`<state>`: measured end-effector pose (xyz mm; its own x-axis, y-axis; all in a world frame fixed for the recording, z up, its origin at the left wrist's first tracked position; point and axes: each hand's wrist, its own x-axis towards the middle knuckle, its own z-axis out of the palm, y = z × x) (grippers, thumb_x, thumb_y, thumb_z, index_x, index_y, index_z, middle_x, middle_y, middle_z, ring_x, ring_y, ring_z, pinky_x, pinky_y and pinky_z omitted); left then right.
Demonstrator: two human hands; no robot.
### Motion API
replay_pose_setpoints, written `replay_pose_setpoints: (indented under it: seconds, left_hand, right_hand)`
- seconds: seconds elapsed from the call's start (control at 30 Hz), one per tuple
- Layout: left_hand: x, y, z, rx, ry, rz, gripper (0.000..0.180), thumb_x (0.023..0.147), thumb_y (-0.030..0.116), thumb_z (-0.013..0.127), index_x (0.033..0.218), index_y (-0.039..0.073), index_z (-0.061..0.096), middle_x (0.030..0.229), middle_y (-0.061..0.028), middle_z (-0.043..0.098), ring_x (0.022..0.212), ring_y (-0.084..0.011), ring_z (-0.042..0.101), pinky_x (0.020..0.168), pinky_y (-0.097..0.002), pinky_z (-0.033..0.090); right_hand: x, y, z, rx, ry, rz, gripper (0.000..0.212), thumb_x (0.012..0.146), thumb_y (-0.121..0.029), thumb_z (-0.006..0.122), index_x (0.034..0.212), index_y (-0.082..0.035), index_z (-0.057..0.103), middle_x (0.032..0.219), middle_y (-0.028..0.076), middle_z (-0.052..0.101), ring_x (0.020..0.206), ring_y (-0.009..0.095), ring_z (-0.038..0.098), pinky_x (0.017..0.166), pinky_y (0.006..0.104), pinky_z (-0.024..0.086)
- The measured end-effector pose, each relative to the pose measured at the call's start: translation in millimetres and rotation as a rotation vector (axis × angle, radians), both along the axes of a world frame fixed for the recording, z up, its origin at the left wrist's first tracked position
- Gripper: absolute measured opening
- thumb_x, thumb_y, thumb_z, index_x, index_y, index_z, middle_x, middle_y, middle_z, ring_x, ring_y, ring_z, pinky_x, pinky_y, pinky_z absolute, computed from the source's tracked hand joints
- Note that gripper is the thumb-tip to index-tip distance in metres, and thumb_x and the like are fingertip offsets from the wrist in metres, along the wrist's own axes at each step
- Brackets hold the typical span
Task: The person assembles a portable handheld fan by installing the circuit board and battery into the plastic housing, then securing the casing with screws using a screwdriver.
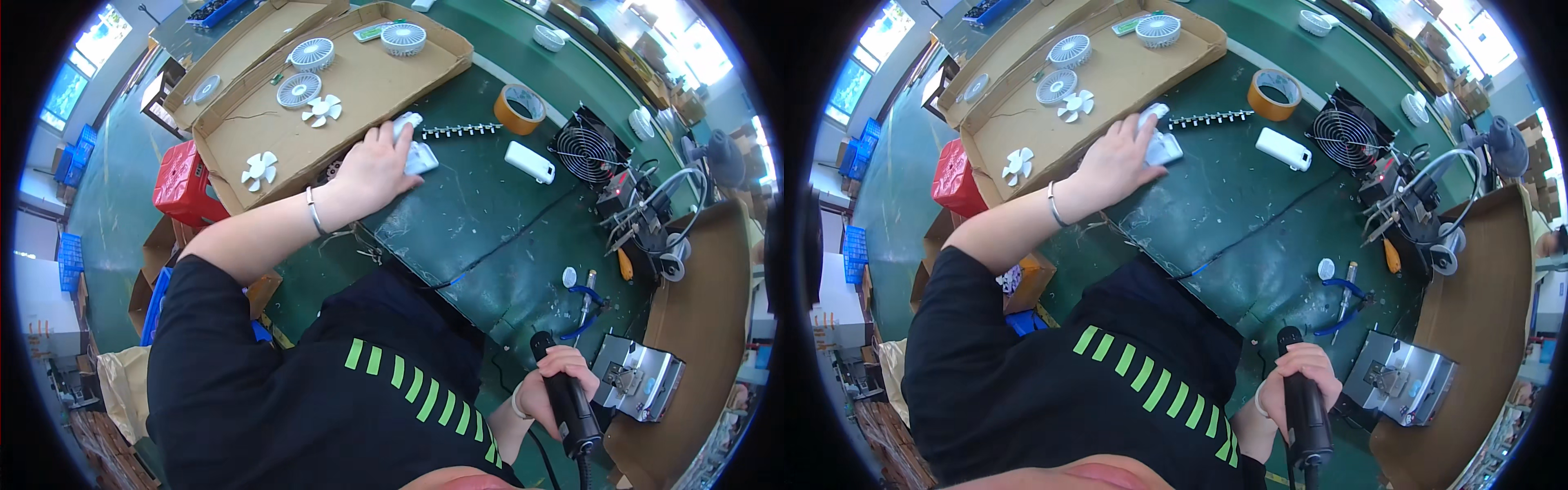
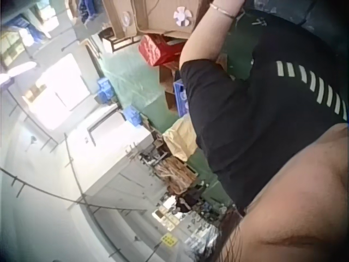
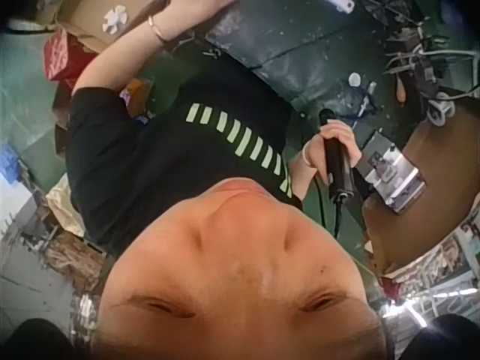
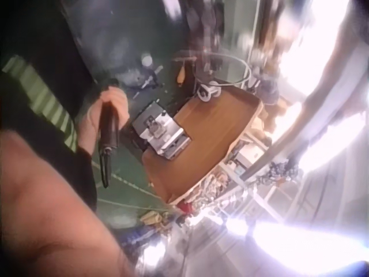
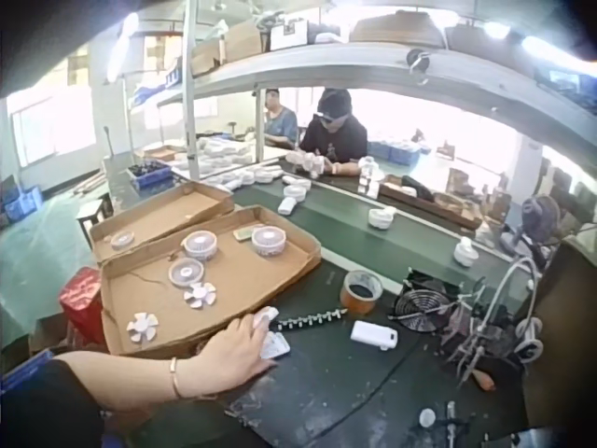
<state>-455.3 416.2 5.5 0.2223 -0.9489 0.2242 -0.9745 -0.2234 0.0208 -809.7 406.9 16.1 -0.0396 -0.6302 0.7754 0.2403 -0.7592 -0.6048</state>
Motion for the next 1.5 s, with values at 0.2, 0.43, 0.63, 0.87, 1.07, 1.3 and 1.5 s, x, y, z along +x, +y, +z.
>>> replay_pose_setpoints:
  seconds: [0.2,0.43,0.63,0.87,1.07,1.3,1.5]
  left_hand:
    - [1,23,8,-0.267,0.378,0.085,0.060,0.073,0.009,0.067,0.128,-0.001,0.046,0.103,-0.0192,0.061,0.098,-0.0335,0.061,0.087,-0.0380,0.050]
    - [-67,121,17,-0.558,1.978,-0.075,0.059,0.084,0.021,0.073,0.131,0.001,0.044,0.116,-0.0134,0.060,0.102,-0.0227,0.062,0.087,-0.0358,0.053]
    - [-137,197,-32,0.091,2.254,-0.373,0.061,0.083,0.020,0.075,0.132,0.003,0.044,0.117,-0.0143,0.061,0.107,-0.0233,0.062,0.091,-0.0374,0.051]
    - [-149,304,-34,-0.578,2.458,0.057,0.048,0.087,0.016,0.067,0.128,0.001,0.047,0.117,-0.0145,0.062,0.104,-0.0244,0.063,0.083,-0.0431,0.055]
    - [-74,489,-112,-1.664,2.243,0.919,0.044,0.095,0.026,0.052,0.132,0.004,0.045,0.118,-0.0149,0.061,0.105,-0.0308,0.063,0.090,-0.0550,0.050]
    - [-22,886,-46,-1.988,1.467,0.042,0.030,0.093,0.032,0.053,0.113,0.011,0.056,0.103,-0.0155,0.064,0.095,-0.0370,0.064,0.083,-0.0583,0.054]
    - [71,885,8,-2.809,0.253,0.799,0.038,0.087,0.031,0.067,0.110,0.002,0.054,0.118,-0.0110,0.051,0.106,-0.0199,0.054,0.090,-0.0356,0.054]
  right_hand:
    - [-8,-1,-3,0.016,-0.078,0.021,0.091,0.080,-0.085,0.022,0.087,0.001,0.051,0.054,0.008,0.048,0.045,0.020,0.046,0.050,0.0345,0.043]
    - [-11,-4,0,0.073,-0.086,0.080,0.092,0.079,-0.087,0.026,0.085,0.002,0.049,0.052,0.009,0.047,0.044,0.021,0.047,0.047,0.0339,0.044]
    - [19,-29,-19,-0.060,-0.090,0.237,0.091,0.086,-0.078,0.021,0.082,0.009,0.048,0.056,0.017,0.052,0.043,0.025,0.046,0.040,0.0298,0.041]
    - [129,-20,-20,0.000,-0.090,0.654,0.091,0.085,-0.080,0.022,0.085,0.008,0.049,0.058,0.015,0.051,0.045,0.024,0.047,0.042,0.0298,0.041]
    - [192,16,-12,0.049,-0.051,0.795,0.091,0.084,-0.080,0.023,0.088,0.007,0.049,0.060,0.014,0.051,0.047,0.023,0.047,0.044,0.0297,0.042]
    - [270,45,-8,0.162,-0.048,0.930,0.092,0.084,-0.081,0.024,0.091,0.006,0.050,0.063,0.012,0.051,0.049,0.022,0.047,0.046,0.0297,0.042]
    - [290,69,-7,0.196,-0.031,0.818,0.092,0.083,-0.082,0.025,0.094,0.005,0.051,0.065,0.010,0.051,0.051,0.021,0.047,0.048,0.0297,0.043]
